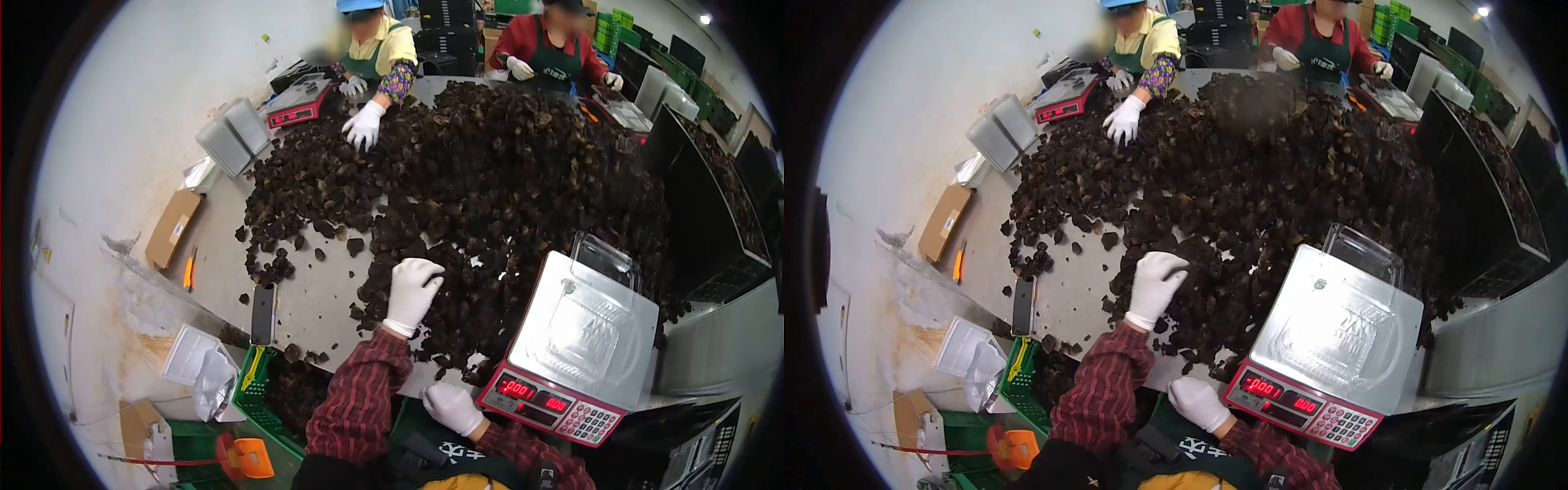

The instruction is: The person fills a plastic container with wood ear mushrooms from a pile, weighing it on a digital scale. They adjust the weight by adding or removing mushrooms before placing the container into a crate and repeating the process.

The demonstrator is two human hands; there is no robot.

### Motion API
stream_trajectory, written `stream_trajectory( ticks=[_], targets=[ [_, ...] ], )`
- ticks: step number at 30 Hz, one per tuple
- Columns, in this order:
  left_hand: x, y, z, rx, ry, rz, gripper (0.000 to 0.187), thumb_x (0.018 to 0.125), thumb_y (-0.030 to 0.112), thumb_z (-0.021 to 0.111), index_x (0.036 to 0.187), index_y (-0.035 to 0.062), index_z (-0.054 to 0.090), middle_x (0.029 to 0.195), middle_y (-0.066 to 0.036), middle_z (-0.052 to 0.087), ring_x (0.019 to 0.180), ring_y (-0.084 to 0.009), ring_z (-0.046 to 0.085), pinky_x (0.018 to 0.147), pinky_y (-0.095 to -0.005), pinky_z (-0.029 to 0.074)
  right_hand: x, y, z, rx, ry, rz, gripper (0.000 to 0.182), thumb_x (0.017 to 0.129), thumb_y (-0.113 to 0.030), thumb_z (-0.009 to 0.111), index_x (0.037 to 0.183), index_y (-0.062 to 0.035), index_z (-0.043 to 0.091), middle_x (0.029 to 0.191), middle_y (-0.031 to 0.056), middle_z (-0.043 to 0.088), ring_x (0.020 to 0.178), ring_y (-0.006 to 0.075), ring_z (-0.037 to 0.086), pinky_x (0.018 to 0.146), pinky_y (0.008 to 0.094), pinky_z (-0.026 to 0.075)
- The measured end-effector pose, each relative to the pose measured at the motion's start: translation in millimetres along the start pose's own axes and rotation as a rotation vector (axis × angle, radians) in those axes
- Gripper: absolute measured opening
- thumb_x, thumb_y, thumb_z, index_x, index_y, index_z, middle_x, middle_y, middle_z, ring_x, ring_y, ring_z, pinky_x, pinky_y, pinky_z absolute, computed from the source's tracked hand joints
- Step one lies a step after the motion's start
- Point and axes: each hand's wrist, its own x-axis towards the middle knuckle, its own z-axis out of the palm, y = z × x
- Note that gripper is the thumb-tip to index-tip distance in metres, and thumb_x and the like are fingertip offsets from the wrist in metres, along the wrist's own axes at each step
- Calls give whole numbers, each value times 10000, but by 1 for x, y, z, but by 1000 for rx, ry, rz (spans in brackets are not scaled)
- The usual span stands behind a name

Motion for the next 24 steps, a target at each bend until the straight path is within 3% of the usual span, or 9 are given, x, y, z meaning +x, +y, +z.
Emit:
stream_trajectory(
  ticks=[3,5,7,9,12,17,21,23,24],
  targets=[
    [-20,2,-39,-458,123,-365,145,762,14,673,906,26,667,869,-78,622,836,-199,612,757,-300,481,1,1,-1,-55,-48,1,187,811,-128,624,703,-80,479,599,101,467,524,281,525,483,391,447],
    [-38,7,-81,-524,175,-488,116,767,-15,656,882,4,658,866,-70,605,803,-156,600,731,-257,472,1,1,-1,-41,-50,1,188,814,-130,623,702,-80,480,598,100,468,527,280,527,485,391,448],
    [-72,-14,-122,-243,75,-459,146,760,-11,660,905,5,654,863,-74,590,801,-166,598,740,-249,469,0,1,-1,-33,-45,11,186,816,-136,621,704,-81,483,601,99,469,534,278,531,489,390,450],
    [-106,-31,-157,53,-100,-556,230,746,-6,667,973,26,656,889,-104,608,830,-219,614,761,-287,488,0,0,-1,-30,-51,9,183,817,-140,618,703,-84,486,603,99,468,537,277,531,490,391,448],
    [-140,-39,-180,456,-319,-522,379,736,66,695,1111,67,645,1055,-156,622,998,-330,584,879,-416,473,1,1,0,-33,-38,2,179,806,-148,646,709,-82,510,591,97,472,511,282,525,466,392,436],
    [-99,-20,-124,267,-149,-272,417,774,139,690,1186,109,634,1199,-152,598,1107,-340,553,960,-398,440,0,2,0,-33,-80,0,179,813,-143,616,699,-85,490,603,96,463,536,276,527,490,393,444],
    [-42,-3,-46,274,-220,-74,520,817,261,671,1319,200,548,1426,-166,414,1313,-386,362,1074,-517,286,1,1,-2,-42,-60,-5,179,808,-140,623,702,-86,489,600,99,465,535,277,528,489,395,441],
    [-30,-9,-12,404,-216,-142,544,829,342,657,1345,241,516,1471,-153,344,1353,-404,280,1078,-581,217,-1,1,-1,-55,-69,-6,177,806,-140,627,705,-87,491,599,100,466,535,277,530,489,396,440],
    [-31,-11,3,421,-228,-210,529,826,359,660,1327,248,532,1452,-146,365,1341,-412,292,1062,-591,232,-1,2,0,-54,-68,3,176,806,-142,629,708,-89,493,600,101,469,536,279,530,488,397,439]
  ],
)
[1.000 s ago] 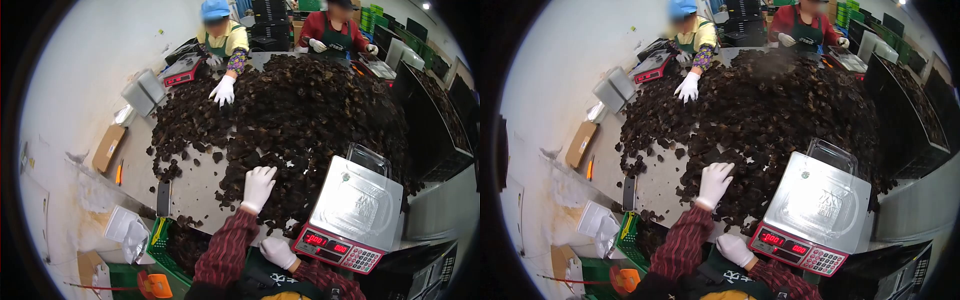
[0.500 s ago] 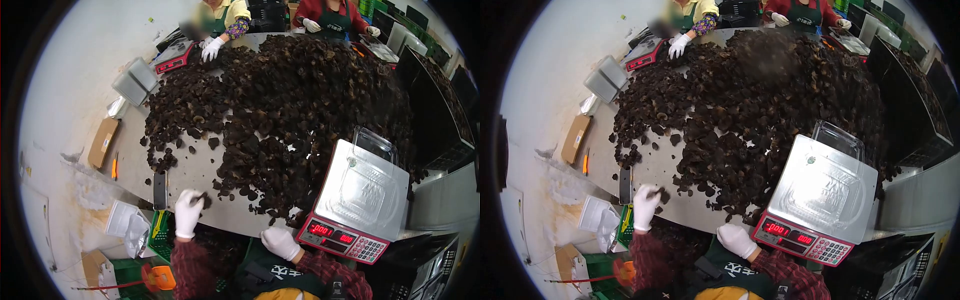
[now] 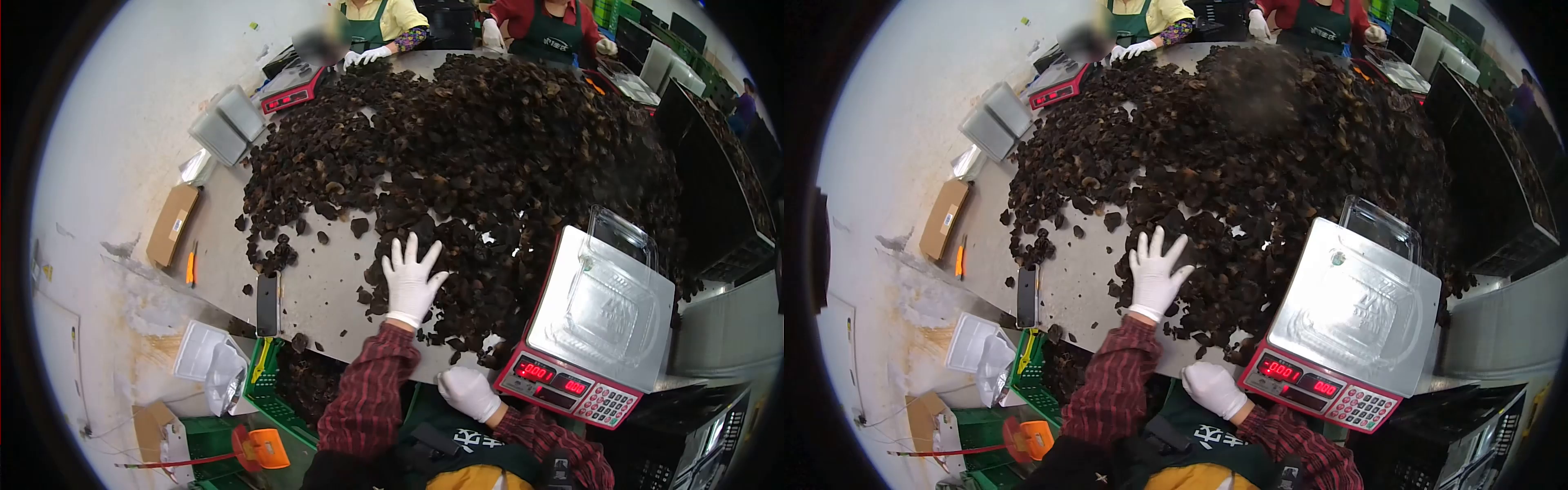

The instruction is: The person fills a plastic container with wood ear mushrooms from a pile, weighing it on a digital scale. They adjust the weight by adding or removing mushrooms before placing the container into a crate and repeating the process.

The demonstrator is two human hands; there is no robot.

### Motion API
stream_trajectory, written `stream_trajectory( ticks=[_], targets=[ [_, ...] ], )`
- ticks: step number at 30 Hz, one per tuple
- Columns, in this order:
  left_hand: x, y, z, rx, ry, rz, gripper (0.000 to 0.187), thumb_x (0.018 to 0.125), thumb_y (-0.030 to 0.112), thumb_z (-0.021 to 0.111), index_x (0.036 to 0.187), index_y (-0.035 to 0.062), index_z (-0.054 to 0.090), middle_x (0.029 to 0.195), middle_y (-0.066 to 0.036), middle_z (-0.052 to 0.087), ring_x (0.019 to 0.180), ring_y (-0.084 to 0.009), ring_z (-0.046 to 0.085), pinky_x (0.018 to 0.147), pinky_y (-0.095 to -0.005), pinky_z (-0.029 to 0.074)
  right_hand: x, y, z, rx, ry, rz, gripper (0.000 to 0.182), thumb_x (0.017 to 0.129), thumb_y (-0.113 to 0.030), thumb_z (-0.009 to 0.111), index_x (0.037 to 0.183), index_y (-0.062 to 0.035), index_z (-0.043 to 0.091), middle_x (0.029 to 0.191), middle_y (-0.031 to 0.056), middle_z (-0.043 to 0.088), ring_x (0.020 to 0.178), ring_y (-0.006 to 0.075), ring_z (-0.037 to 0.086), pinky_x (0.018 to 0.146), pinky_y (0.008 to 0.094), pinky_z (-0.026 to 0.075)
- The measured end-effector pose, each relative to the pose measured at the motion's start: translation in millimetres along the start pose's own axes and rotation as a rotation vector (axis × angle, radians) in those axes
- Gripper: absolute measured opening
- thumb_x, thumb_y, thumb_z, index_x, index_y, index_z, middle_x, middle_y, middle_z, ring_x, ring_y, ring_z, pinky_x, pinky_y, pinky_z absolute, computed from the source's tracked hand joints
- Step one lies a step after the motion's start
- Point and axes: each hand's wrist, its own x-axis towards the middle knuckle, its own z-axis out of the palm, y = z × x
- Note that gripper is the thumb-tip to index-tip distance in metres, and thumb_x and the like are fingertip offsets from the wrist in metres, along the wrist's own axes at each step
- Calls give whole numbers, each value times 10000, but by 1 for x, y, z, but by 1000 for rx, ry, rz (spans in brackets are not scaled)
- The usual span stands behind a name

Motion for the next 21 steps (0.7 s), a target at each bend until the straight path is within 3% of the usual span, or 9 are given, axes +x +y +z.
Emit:
stream_trajectory(
  ticks=[6,10,13,15,16,17,19,21],
  targets=[
    [-56,28,0,-41,15,173,358,824,223,644,1178,181,618,1294,-92,507,1203,-318,432,966,-483,331,3,-1,0,0,-12,13,177,805,-151,637,713,-91,498,601,100,477,528,285,531,483,402,445],
    [-63,-32,-14,-19,154,-26,392,831,209,634,1221,184,604,1291,-113,510,1196,-293,459,994,-452,320,1,0,1,-17,-38,16,175,808,-150,633,708,-95,500,601,94,480,522,282,535,475,397,449],
    [-60,-81,-16,-62,92,-216,459,889,326,598,1334,241,527,1413,-113,429,1262,-328,396,1045,-501,267,3,0,0,-32,-31,22,179,807,-149,632,699,-99,499,599,93,478,521,277,535,473,395,449],
    [-57,-89,-23,-85,151,-260,485,887,342,606,1355,256,510,1411,-128,433,1265,-339,394,1054,-500,262,3,0,0,-30,-25,21,183,807,-150,632,693,-101,497,598,92,476,518,275,535,471,394,449],
    [-58,-86,-25,-32,240,-221,471,867,306,628,1318,197,541,1368,-134,465,1246,-332,409,1045,-482,278,4,0,0,-41,-29,21,187,805,-149,633,688,-101,495,596,91,473,516,273,533,471,394,448],
    [-58,-77,-30,-34,236,-223,471,867,306,628,1318,197,541,1368,-134,465,1246,-332,409,1045,-482,278,4,-1,-1,-52,-35,21,191,804,-148,633,684,-100,493,594,91,470,514,272,532,470,394,447],
    [-58,-59,-33,-127,272,-43,430,842,256,648,1245,122,580,1280,-121,518,1191,-308,455,1015,-457,318,4,-1,0,-57,-28,24,193,803,-146,634,682,-100,492,593,91,467,511,272,530,469,394,446],
    [-57,-37,-27,-185,252,148,349,809,167,659,1144,81,614,1094,-68,577,1038,-263,545,897,-406,404,4,-1,0,-63,-22,25,194,801,-144,636,681,-100,490,591,90,464,508,273,528,467,394,444]
  ],
)
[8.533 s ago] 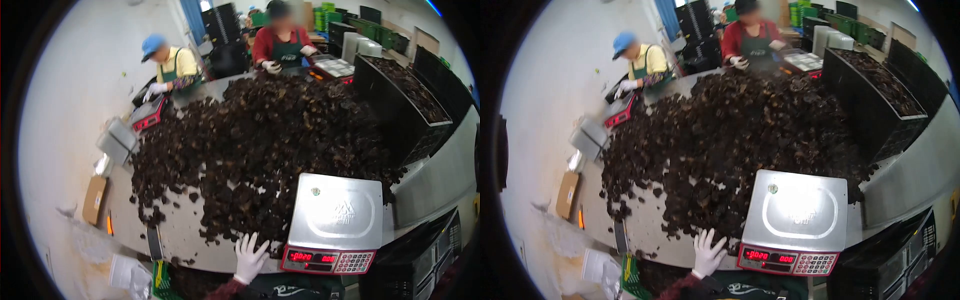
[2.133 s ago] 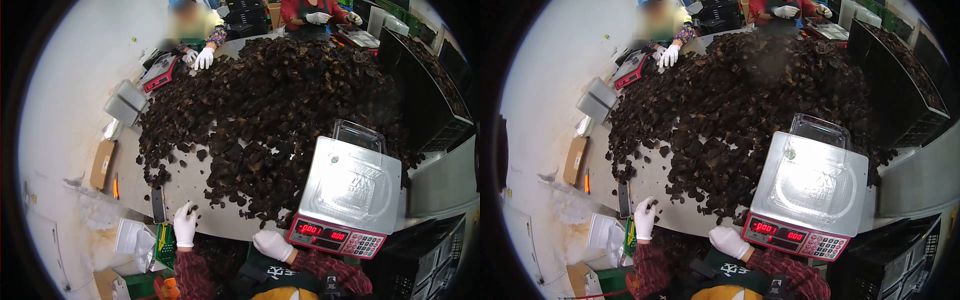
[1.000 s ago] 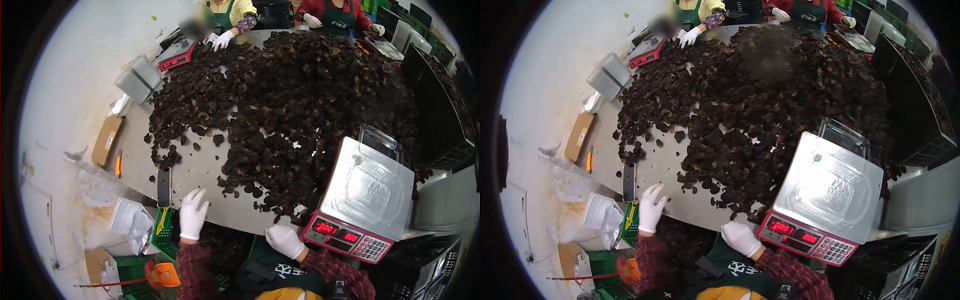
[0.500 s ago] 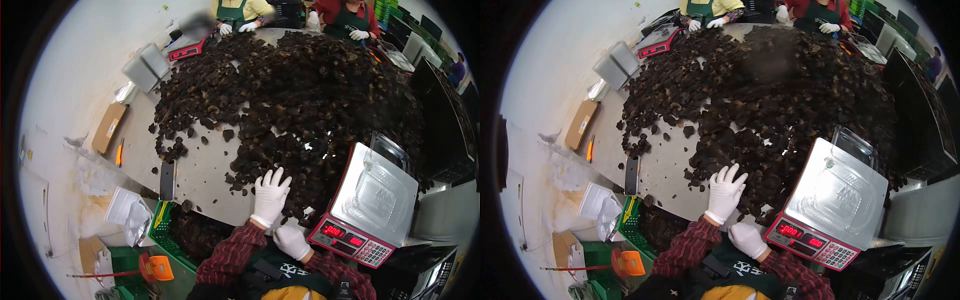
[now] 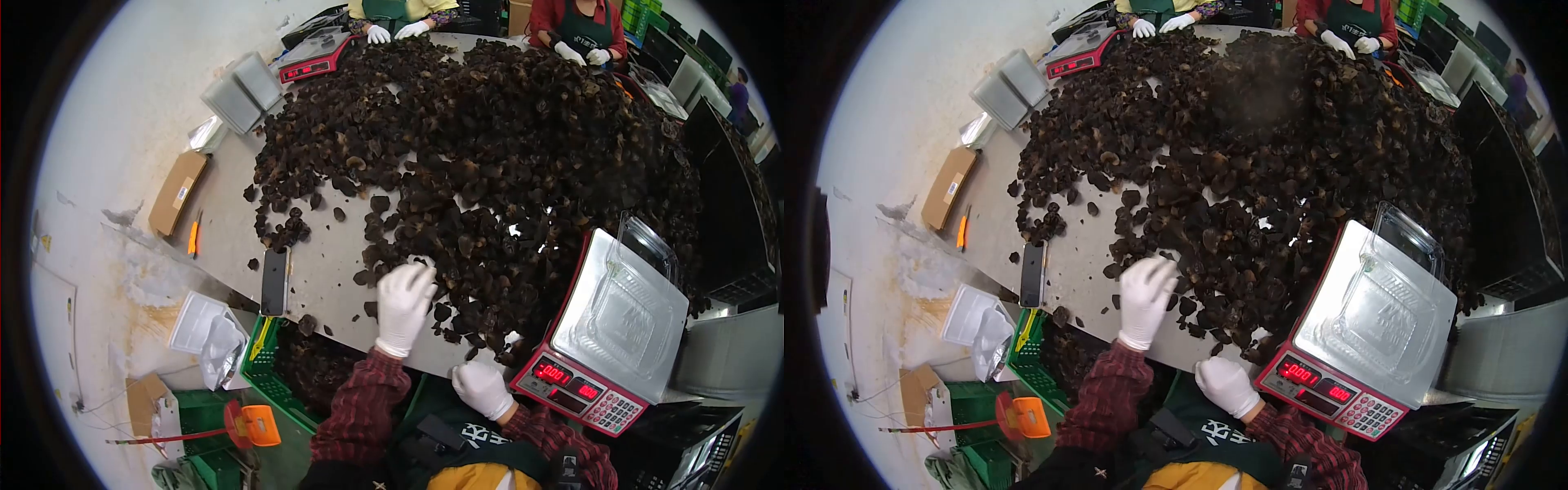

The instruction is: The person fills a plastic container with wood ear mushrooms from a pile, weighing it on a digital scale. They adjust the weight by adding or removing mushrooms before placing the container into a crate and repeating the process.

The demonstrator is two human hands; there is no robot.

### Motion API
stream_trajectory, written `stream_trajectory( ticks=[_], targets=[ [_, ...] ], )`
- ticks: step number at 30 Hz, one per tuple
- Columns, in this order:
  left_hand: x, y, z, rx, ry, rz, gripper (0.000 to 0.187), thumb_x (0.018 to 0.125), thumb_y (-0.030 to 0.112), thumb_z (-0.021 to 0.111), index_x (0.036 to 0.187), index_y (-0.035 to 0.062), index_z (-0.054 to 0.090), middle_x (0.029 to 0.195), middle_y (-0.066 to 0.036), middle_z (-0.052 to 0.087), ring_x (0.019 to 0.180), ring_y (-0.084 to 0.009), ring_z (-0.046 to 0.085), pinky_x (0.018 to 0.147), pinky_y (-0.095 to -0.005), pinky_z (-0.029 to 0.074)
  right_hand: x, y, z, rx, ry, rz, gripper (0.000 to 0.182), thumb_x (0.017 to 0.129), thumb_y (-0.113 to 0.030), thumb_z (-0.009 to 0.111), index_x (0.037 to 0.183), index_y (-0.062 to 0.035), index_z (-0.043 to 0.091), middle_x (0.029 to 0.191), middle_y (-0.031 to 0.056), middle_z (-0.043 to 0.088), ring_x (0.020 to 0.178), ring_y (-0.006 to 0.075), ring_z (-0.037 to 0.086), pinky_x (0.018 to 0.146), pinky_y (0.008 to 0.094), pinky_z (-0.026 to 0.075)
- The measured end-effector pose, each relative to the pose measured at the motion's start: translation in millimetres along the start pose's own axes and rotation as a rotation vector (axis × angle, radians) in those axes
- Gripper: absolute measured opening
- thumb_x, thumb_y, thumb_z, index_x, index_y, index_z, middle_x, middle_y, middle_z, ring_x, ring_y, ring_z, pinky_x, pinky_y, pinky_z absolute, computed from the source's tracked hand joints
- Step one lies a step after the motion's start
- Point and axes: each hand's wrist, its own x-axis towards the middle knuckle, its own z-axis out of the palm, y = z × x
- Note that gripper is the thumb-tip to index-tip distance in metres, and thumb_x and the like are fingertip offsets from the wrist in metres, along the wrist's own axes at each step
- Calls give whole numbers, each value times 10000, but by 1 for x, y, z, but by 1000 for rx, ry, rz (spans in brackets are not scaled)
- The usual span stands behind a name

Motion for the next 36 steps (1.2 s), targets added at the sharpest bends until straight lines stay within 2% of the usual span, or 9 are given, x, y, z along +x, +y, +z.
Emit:
stream_trajectory(
  ticks=[5,10,14,18,21,29,32,34,36],
  targets=[
    [11,21,26,20,-272,-59,297,767,68,682,1062,97,673,1004,-77,610,938,-267,587,825,-340,463,0,0,1,11,21,6,194,799,-140,641,686,-96,490,589,95,464,506,282,524,469,400,442],
    [18,5,9,-677,-142,-386,320,756,14,687,1072,64,683,1045,-84,624,894,-194,612,789,-281,490,2,-2,-3,22,10,12,191,800,-138,638,690,-89,489,589,101,466,518,290,526,478,405,446],
    [11,2,-64,-720,7,-595,293,778,25,693,1067,64,690,1037,-55,628,881,-129,597,762,-252,486,2,-2,-4,25,9,1,182,798,-134,634,692,-90,492,589,101,468,521,288,529,479,404,448],
    [-40,-52,-129,-95,-168,-486,365,742,31,704,1104,55,667,1125,-137,593,909,-246,615,800,-315,503,2,-1,-3,31,7,-5,181,798,-132,632,687,-94,494,589,98,467,520,282,532,477,399,447],
    [-62,-58,-145,411,-232,-543,487,729,62,724,1204,66,616,1228,-190,559,1133,-340,528,970,-404,427,0,0,1,7,26,-3,194,797,-134,635,669,-98,493,583,93,465,513,274,534,472,392,445],
    [-12,-22,-47,45,-81,-160,363,807,155,677,1162,83,645,1233,-181,581,1177,-348,520,1000,-405,409,-1,1,2,-24,29,-3,205,800,-147,642,668,-100,492,583,92,466,508,275,530,468,391,441],
    [2,-8,-2,221,-170,-175,464,847,314,639,1269,134,572,1356,-174,486,1259,-365,441,1090,-519,253,0,-1,-1,-41,17,0,205,797,-150,644,670,-102,491,585,90,466,513,273,532,471,390,439],
    [0,11,8,235,-411,-141,477,855,353,622,1277,138,562,1376,-168,464,1258,-365,442,1098,-546,217,3,-1,-3,-48,12,-11,203,796,-150,645,671,-103,491,586,89,466,515,271,532,472,389,438],
    [-11,25,11,67,-274,-128,391,869,290,614,1223,123,595,1279,-129,550,1200,-311,495,1077,-512,279,1,-1,-2,-41,11,0,197,793,-151,643,674,-106,492,587,88,466,513,271,531,472,390,438]
  ],
)
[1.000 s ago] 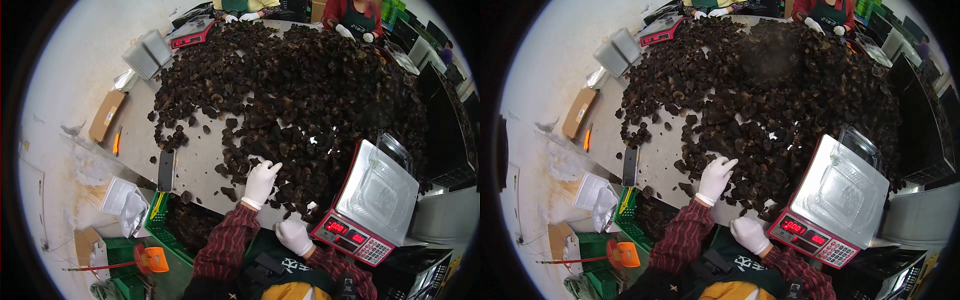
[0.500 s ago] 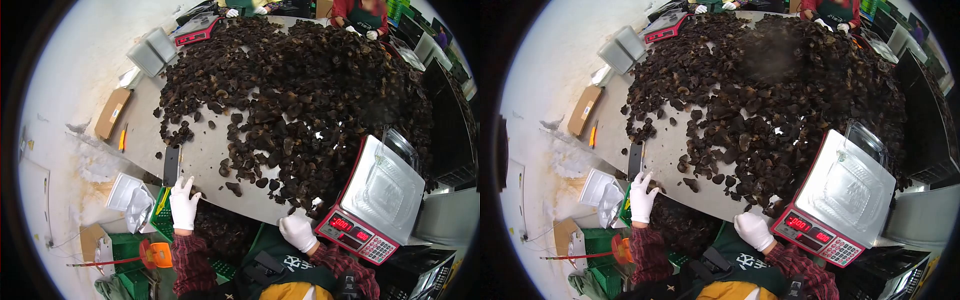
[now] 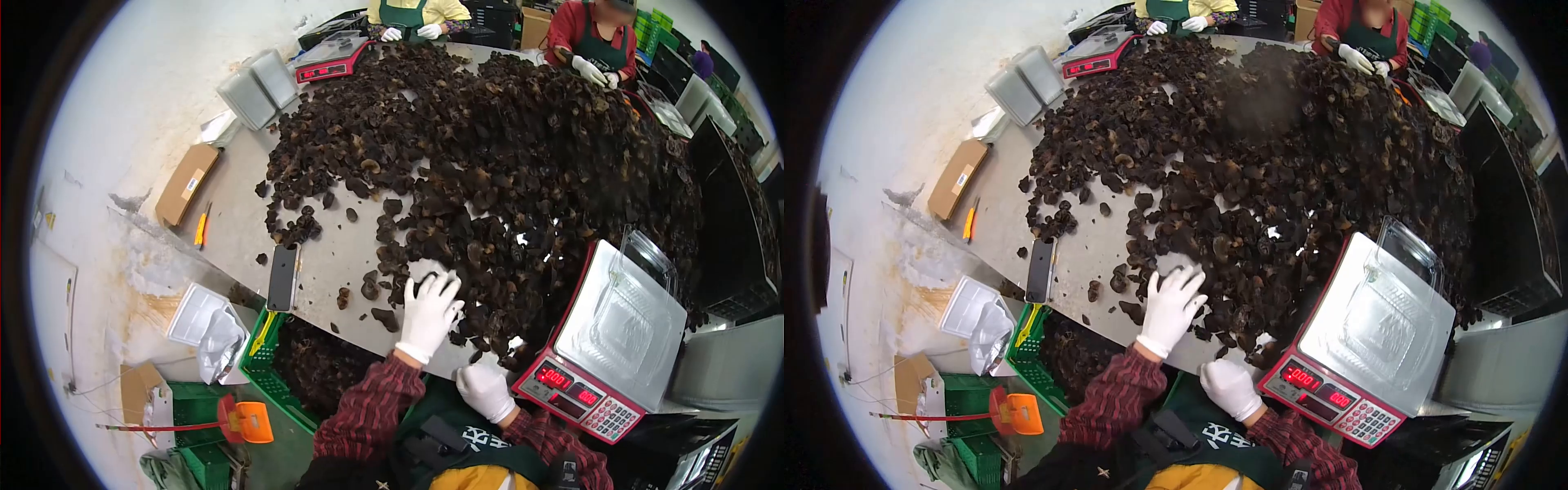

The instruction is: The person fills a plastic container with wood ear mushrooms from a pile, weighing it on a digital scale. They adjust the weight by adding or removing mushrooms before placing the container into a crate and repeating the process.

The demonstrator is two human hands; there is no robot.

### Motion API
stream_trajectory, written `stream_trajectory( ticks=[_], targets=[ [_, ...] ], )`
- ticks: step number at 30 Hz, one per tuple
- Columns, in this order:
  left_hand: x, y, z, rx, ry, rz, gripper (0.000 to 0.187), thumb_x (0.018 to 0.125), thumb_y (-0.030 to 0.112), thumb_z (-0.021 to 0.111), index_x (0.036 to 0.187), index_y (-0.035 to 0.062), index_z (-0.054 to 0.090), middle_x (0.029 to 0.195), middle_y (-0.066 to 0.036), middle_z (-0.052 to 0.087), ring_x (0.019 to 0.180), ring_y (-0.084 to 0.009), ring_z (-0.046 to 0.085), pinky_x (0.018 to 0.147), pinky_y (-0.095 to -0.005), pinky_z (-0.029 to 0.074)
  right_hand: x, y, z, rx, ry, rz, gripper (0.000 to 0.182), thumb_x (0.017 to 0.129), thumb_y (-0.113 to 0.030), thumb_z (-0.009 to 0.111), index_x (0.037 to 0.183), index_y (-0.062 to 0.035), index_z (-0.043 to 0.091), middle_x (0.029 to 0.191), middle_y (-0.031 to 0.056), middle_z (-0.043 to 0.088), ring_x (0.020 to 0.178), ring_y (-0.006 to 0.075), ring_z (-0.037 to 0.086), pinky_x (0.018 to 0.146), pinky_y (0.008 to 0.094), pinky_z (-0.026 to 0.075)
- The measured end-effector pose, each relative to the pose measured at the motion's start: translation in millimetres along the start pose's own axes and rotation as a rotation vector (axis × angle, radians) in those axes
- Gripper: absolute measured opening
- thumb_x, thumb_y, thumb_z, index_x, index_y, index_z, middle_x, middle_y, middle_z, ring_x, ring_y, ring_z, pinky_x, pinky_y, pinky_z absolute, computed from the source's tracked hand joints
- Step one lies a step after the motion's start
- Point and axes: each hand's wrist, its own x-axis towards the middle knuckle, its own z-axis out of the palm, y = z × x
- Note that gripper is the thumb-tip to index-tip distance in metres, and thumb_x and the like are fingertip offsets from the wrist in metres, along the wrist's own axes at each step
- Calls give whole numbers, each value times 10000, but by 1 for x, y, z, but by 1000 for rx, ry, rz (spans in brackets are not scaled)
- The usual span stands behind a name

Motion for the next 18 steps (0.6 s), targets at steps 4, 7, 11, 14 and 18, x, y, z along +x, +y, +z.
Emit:
stream_trajectory(
  ticks=[4,7,11,14,18],
  targets=[
    [-4,-17,-3,-227,117,-39,230,871,124,570,1079,70,649,1111,-90,628,1055,-274,570,945,-379,427,0,0,-1,-2,-10,-10,197,794,-153,644,676,-108,493,586,88,465,508,271,528,466,391,439],
    [0,-30,-12,-203,234,-59,211,830,63,595,1028,71,668,1039,-77,647,974,-268,590,867,-369,446,0,0,-1,7,-8,-11,191,794,-151,642,685,-106,492,589,91,465,510,276,527,465,395,440],
    [15,-39,-22,-41,124,-68,229,787,132,660,1014,104,683,973,-52,660,944,-244,568,820,-364,423,-1,2,1,43,2,-4,183,796,-144,635,691,-103,491,592,97,465,515,286,525,470,404,442],
    [21,-36,-16,11,-23,-18,259,760,183,691,1011,120,687,944,-46,662,918,-247,563,799,-365,421,-1,0,0,66,0,4,176,799,-142,633,697,-101,496,594,101,468,519,291,527,472,406,444],
    [25,-35,2,34,-43,42,145,760,173,681,892,111,677,842,-51,638,866,-256,568,773,-380,424,-3,1,2,33,1,-1,181,793,-154,647,695,-98,507,595,101,483,523,288,536,474,405,443]
  ],
)
